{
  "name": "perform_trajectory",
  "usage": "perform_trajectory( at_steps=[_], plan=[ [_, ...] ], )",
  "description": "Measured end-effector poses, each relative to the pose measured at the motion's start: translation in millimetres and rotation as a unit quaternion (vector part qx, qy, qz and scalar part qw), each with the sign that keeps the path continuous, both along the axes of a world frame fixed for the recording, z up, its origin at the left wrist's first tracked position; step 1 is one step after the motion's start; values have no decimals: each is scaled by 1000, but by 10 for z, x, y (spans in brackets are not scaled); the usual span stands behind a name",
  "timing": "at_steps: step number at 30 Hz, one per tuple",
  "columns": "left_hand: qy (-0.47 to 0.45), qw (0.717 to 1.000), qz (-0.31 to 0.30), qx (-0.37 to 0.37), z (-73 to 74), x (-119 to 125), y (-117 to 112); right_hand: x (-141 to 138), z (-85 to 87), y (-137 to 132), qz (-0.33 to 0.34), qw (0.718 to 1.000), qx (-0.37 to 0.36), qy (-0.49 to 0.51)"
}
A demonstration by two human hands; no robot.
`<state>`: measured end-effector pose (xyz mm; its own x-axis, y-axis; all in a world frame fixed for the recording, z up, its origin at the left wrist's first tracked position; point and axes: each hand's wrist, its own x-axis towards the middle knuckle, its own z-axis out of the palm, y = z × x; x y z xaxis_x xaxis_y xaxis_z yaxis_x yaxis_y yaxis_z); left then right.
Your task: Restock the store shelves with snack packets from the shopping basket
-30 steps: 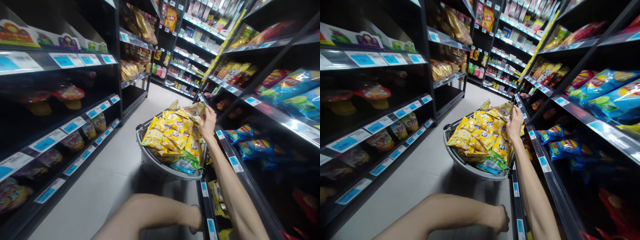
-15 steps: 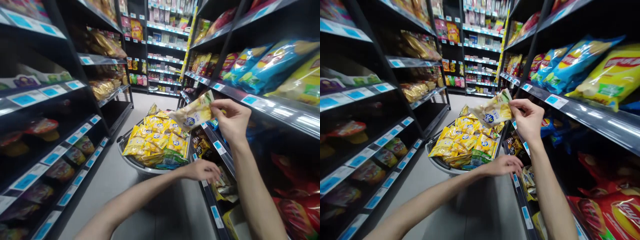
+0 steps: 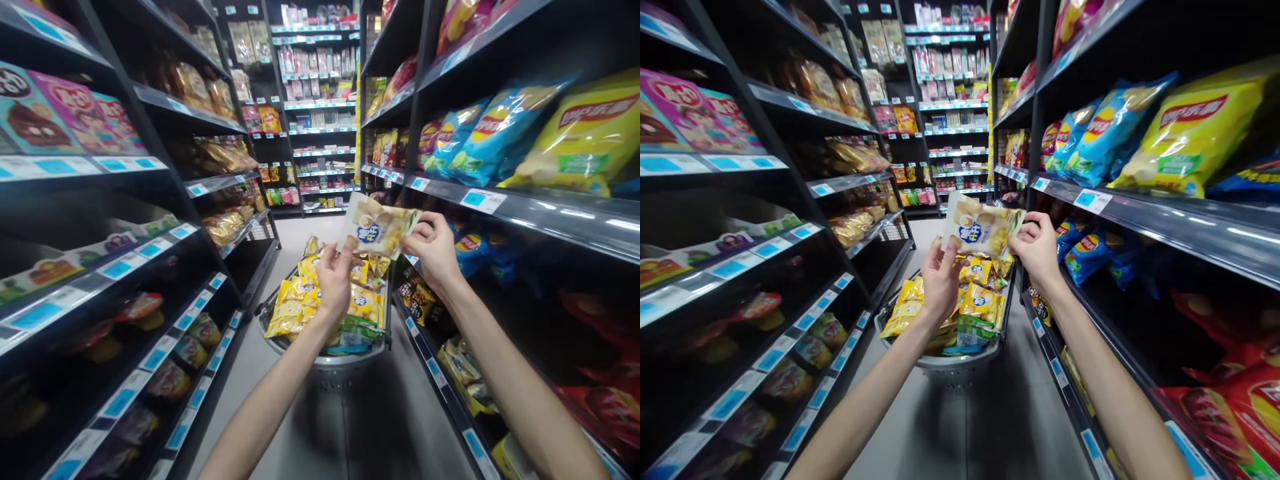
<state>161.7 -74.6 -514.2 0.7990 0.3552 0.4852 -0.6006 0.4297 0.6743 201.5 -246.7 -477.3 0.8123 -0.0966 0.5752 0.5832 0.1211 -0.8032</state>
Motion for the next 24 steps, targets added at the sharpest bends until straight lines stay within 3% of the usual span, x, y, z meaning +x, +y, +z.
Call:
perform_trajectory(
  at_steps=[2,3,5,6,7,8,10,12,14,17,21,24],
  plan=[
    [-14,998,57,5,50,-11,100,-72,49,-83,93,983,-161,-6],
    [-15,997,78,11,75,-17,154,-110,68,-127,160,952,-260,4],
    [0,996,82,21,123,-41,252,-174,83,-194,288,859,-421,44],
    [14,997,67,24,144,-58,289,-197,80,-206,329,823,-459,63],
    [30,998,47,30,159,-77,316,-214,72,-201,353,809,-464,74],
    [45,998,28,37,168,-95,332,-224,60,-178,360,819,-440,76],
    [71,996,5,54,169,-122,335,-231,35,-92,344,875,-335,66],
    [87,994,-5,66,155,-130,314,-225,16,11,304,922,-234,64],
    [89,993,-15,76,134,-126,291,-213,7,94,247,948,-190,65],
    [85,987,-49,123,94,-116,284,-180,3,143,173,971,-152,55],
    [106,952,-105,267,17,-105,308,-109,-13,108,97,992,-61,46],
    [105,945,-108,291,-36,-81,306,-56,-33,81,81,994,-46,49]
  ],
)
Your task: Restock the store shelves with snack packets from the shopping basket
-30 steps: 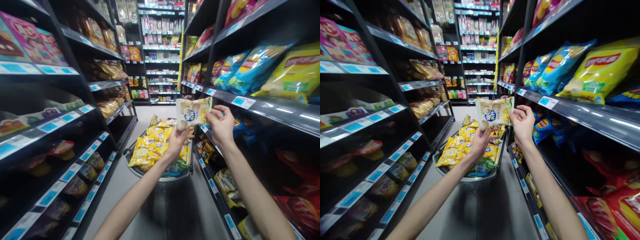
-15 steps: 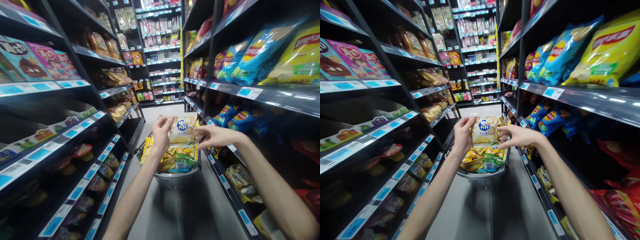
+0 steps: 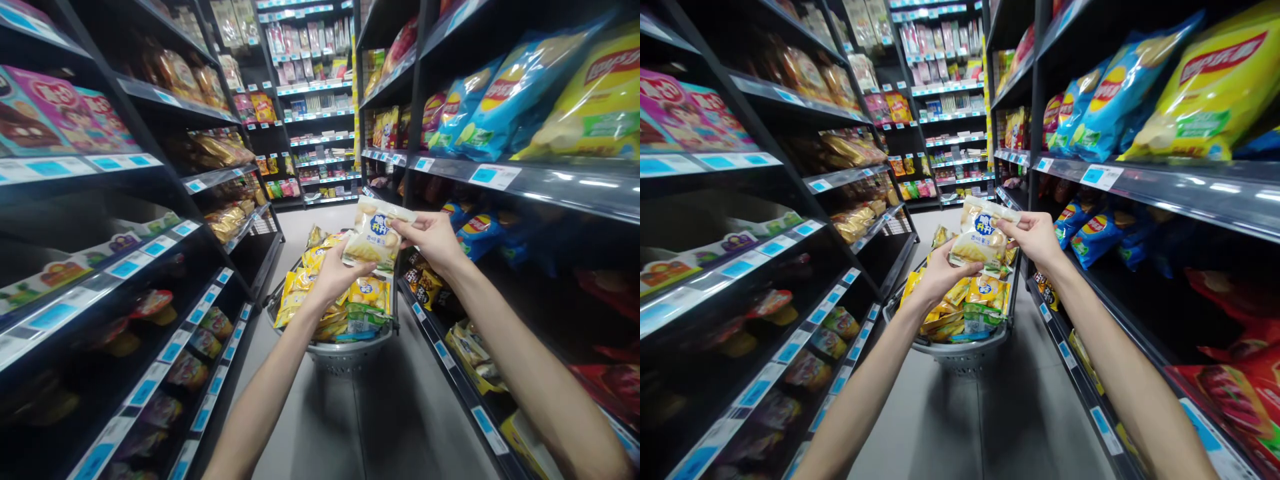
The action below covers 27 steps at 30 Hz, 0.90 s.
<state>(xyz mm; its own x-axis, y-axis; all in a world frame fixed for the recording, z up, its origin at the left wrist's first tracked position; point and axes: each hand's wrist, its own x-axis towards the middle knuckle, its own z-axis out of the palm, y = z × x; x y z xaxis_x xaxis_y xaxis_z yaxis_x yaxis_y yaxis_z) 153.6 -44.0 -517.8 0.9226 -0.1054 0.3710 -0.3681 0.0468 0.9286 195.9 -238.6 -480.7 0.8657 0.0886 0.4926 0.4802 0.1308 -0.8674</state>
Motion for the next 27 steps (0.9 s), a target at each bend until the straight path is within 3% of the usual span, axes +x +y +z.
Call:
perform_trajectory(
  at_steps=[3,6,12,16,20,22,23,24,25,27],
  plan=[
    [-3,1000,-3,-15,-29,34,-12,17,13,-16,5,1000,0,0],
    [-18,1000,3,15,-40,42,-3,-19,86,-113,12,1000,-25,-9],
    [-89,978,-26,189,-31,-60,-53,-77,207,-569,120,971,-202,40],
    [-67,986,-55,141,-154,-62,-297,-123,213,-658,102,943,-309,70],
    [34,994,-76,-76,-557,-128,-754,-328,372,-678,82,853,-514,44],
    [134,967,-120,-181,-864,-240,-1020,-389,426,-712,65,812,-578,34],
    [186,952,-155,-185,-1039,-322,-1146,-392,413,-722,56,793,-605,49],
    [218,947,-194,-134,-1223,-419,-1261,-377,364,-719,44,768,-634,78],
    [225,945,-234,-36,-1412,-527,-1362,-350,276,-700,29,734,-668,114],
    [145,920,-289,222,-1784,-745,-1527,-289,0,-618,-7,659,-729,185]
  ],
)
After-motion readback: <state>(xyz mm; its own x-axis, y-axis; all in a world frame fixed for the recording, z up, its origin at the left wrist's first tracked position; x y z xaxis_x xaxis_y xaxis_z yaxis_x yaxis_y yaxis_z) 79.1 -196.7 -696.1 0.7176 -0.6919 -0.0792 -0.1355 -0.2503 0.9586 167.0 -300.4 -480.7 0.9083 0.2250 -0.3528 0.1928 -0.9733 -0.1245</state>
